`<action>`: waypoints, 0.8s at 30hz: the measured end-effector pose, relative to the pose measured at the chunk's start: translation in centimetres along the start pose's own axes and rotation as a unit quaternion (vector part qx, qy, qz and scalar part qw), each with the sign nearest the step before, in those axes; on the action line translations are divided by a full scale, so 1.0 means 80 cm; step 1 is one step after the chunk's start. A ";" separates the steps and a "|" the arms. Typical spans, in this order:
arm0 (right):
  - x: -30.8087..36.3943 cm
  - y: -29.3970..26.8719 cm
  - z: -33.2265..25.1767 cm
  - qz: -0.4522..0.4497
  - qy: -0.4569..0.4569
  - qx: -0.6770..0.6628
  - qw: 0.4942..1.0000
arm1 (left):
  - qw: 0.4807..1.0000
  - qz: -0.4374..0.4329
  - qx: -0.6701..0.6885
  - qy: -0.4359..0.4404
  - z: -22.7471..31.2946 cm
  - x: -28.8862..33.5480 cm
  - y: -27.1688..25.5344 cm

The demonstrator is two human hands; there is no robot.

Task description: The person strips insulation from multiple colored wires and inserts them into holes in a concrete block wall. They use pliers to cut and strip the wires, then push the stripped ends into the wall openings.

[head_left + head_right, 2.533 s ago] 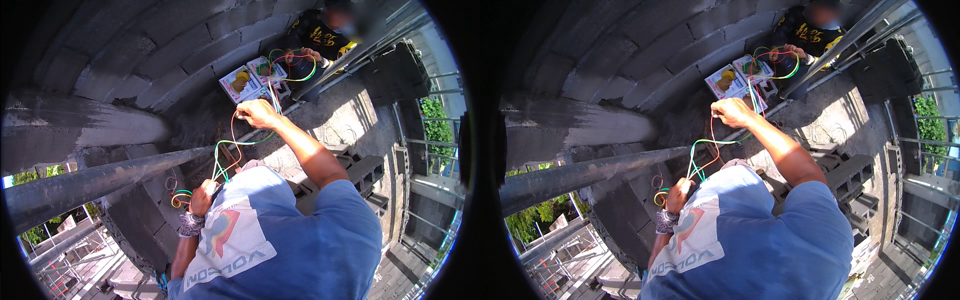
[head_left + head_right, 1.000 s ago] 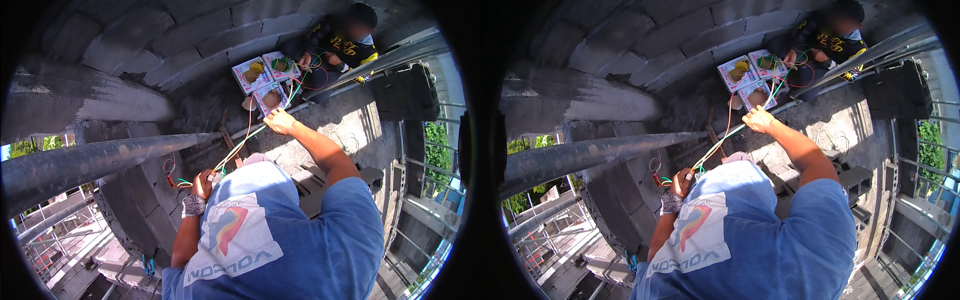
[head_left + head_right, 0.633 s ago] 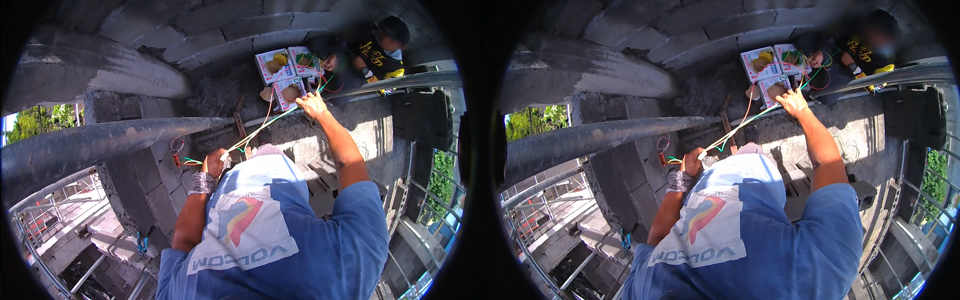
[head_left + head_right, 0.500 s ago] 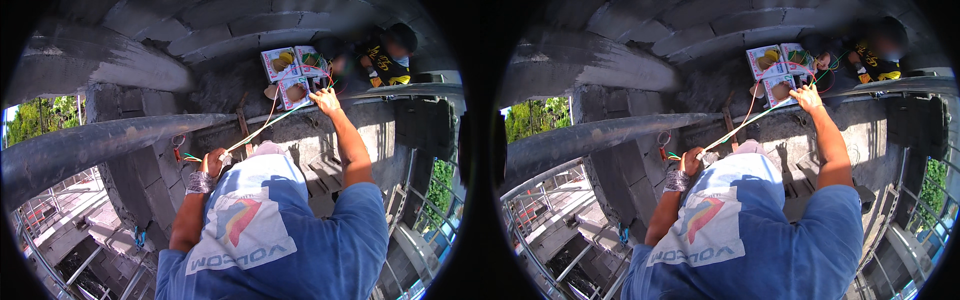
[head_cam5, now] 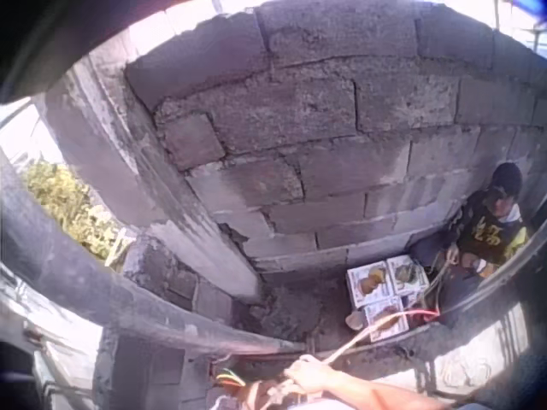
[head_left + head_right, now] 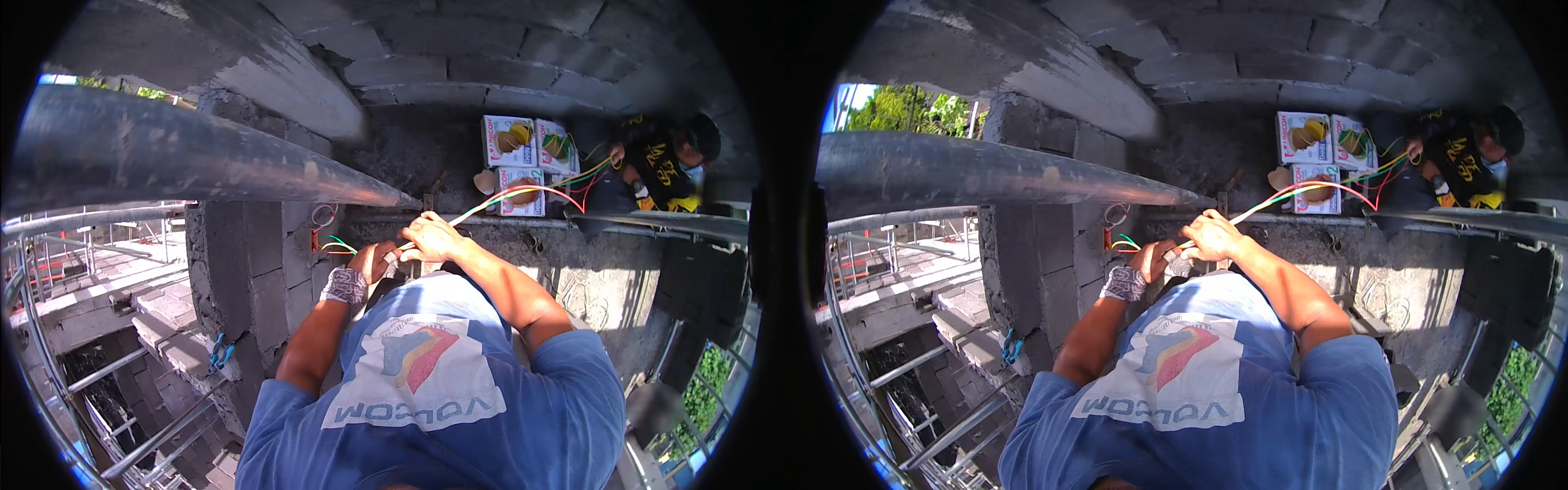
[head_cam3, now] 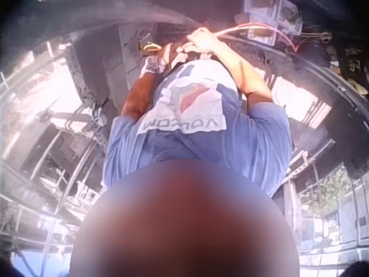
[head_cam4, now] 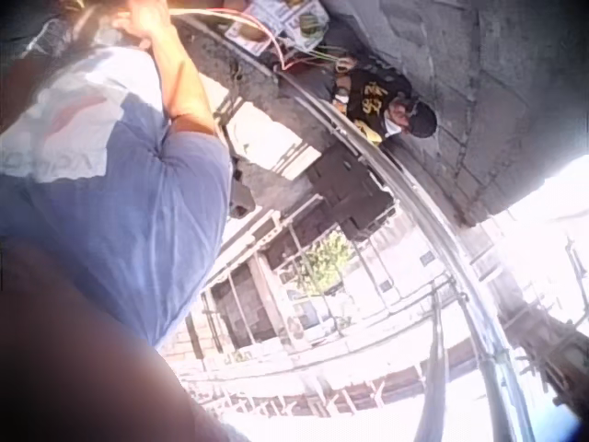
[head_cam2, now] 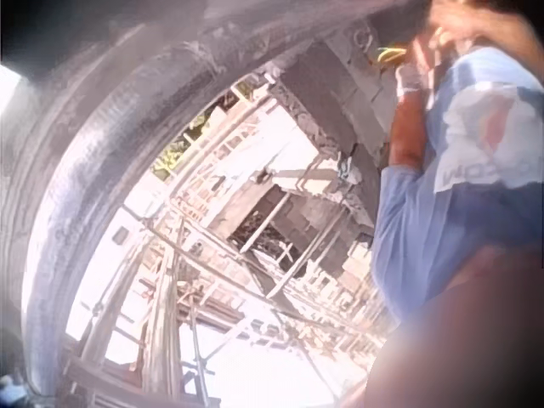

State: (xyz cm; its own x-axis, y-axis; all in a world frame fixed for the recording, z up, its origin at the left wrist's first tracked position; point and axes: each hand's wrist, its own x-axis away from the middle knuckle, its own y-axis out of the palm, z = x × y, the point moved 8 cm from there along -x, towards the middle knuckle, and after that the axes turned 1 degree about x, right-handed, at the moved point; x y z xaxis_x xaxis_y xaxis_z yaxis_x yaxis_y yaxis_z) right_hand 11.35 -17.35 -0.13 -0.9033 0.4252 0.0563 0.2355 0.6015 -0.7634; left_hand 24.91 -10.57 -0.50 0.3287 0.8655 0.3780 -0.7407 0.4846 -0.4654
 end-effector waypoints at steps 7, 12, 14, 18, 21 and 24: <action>0.166 -0.120 0.133 -0.096 0.240 0.194 0.946 | 0.988 0.125 -0.088 0.019 0.019 0.102 -0.075; 0.187 -0.236 0.048 0.009 0.215 0.150 0.965 | 0.976 0.208 -0.039 0.042 0.027 0.151 -0.146; 0.157 -0.258 -0.035 0.052 0.169 0.117 0.977 | 0.970 0.244 0.020 0.008 0.002 0.179 -0.181; 0.111 -0.299 -0.175 0.152 0.146 0.053 0.976 | 0.951 0.308 0.000 0.032 -0.017 0.229 -0.228; 0.095 -0.335 -0.274 0.260 0.035 0.156 0.952 | 0.966 0.241 0.040 0.080 -0.013 0.226 -0.220; 0.066 -0.319 -0.346 0.215 -0.072 0.061 0.972 | 0.956 0.267 0.090 0.084 -0.017 0.219 -0.229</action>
State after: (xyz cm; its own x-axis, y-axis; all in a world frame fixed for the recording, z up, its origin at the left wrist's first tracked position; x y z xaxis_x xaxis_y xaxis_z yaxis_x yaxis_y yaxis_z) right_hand 10.49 -11.77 37.48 -0.7736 0.5150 -0.3691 0.5662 0.3004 -0.7676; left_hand 45.02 -4.13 13.55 -0.0464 0.9988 -0.0171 -0.9128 -0.0493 -0.4054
